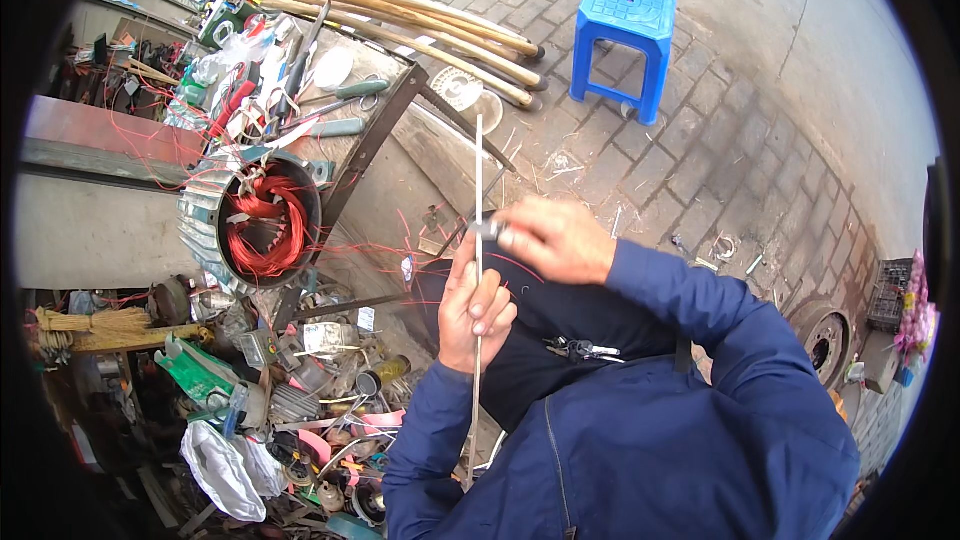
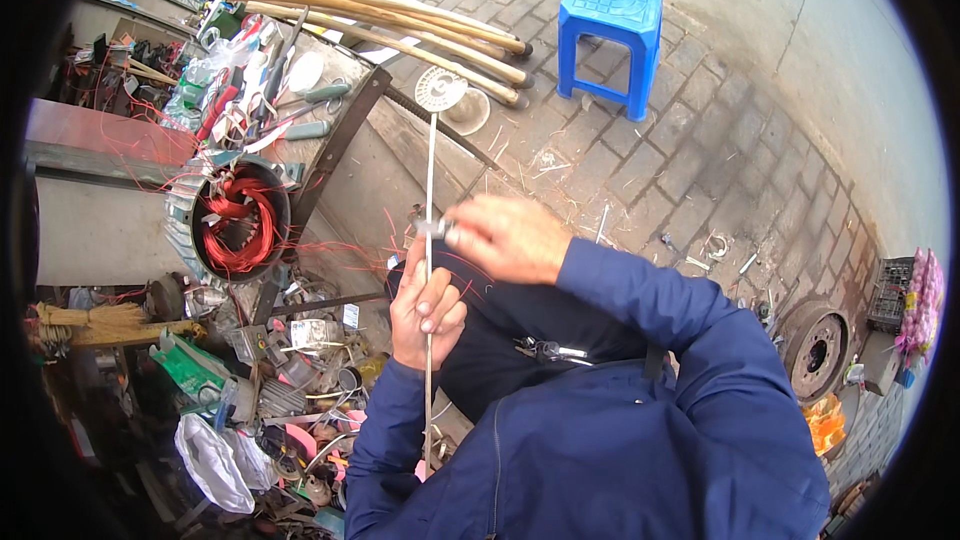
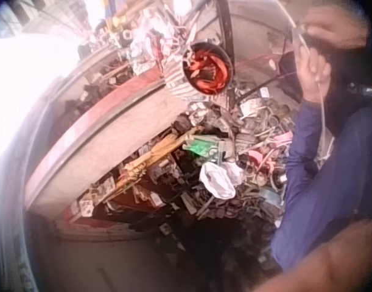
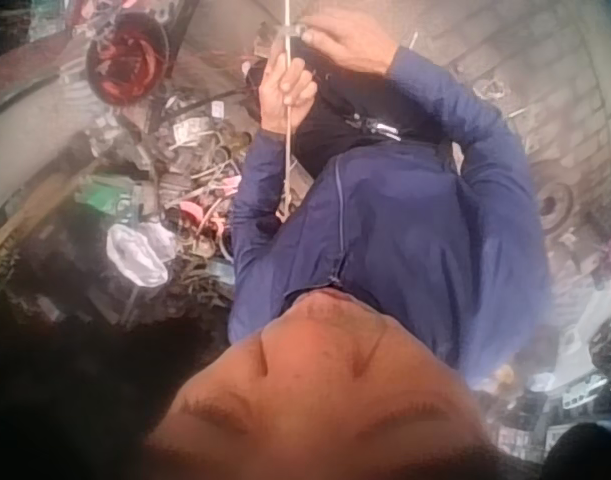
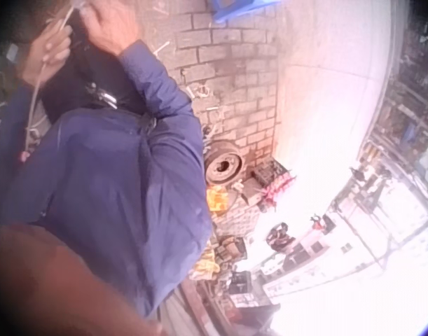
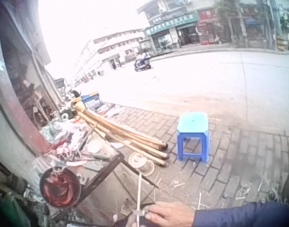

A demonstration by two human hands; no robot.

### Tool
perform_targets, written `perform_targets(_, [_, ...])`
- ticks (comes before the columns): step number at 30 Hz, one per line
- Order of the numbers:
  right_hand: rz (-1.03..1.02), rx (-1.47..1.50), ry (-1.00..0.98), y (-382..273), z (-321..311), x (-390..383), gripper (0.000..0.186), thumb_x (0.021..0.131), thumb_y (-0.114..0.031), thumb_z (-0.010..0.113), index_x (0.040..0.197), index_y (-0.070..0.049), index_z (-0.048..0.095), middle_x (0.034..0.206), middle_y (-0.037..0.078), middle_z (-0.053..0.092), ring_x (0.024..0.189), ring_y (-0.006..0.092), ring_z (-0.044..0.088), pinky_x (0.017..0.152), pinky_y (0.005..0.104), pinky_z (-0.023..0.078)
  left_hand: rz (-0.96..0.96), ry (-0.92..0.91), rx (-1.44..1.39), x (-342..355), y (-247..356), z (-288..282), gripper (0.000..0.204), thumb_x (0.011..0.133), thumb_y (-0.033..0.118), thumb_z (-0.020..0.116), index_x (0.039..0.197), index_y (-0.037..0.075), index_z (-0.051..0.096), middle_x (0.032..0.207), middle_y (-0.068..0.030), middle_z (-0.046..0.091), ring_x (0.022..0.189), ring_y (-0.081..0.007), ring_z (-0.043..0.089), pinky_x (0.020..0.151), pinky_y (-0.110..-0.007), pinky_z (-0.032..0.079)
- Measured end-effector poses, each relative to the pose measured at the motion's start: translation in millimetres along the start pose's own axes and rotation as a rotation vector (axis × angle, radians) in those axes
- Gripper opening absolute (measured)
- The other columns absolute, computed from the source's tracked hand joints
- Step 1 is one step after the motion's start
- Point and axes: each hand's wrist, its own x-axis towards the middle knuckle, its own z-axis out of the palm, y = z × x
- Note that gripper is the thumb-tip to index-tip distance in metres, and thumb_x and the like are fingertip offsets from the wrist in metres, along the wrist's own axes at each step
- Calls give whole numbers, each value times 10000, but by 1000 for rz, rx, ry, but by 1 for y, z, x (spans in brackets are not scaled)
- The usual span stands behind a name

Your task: The person works on a disassembled electric motor stator, using a screwdriver to adjust and remove red copper windings. They then use a metal file to smooth a metal rod, repeatedly filing and inspecting it. The person continues to manipulate the motor windings with the screwdriver throughout the clip.

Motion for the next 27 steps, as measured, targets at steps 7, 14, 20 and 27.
perform_targets(7, [-43, 16, 0, 4, 24, -16, 290, 1020, -331, 654, 1185, -99, 707, 830, 98, 615, 727, 326, 663, 606, 447, 500, -28, 32, -19, 0, 1, 1, 461, 1181, 202, 317, 1641, 222, 348, 666, 20, 414, 478, -76, 385, 485, -235, 364])
perform_targets(14, [-31, -32, 6, 5, 12, 0, 317, 1014, -366, 659, 1194, -113, 727, 842, 85, 646, 740, 320, 678, 606, 443, 505, -10, 46, -70, -4, -3, -7, 441, 1181, 203, 318, 1609, 234, 420, 669, 29, 417, 480, -76, 384, 481, -231, 352])
perform_targets(20, [8, -21, -44, 15, 12, 3, 343, 1023, -400, 632, 1185, -114, 728, 911, 118, 686, 862, 351, 705, 719, 476, 544, -28, 5, -84, -8, -2, -8, 448, 1177, 191, 326, 1615, 223, 411, 690, 31, 425, 483, -68, 405, 483, -238, 335])
perform_targets(27, [150, 11, 136, 52, -6, 23, 342, 1034, -368, 613, 1189, -87, 731, 991, 156, 749, 940, 387, 720, 816, 465, 561, -115, 72, -6, -28, -13, 3, 507, 1172, 238, 374, 1674, 256, 303, 629, 49, 363, 461, -53, 344, 469, -226, 313])
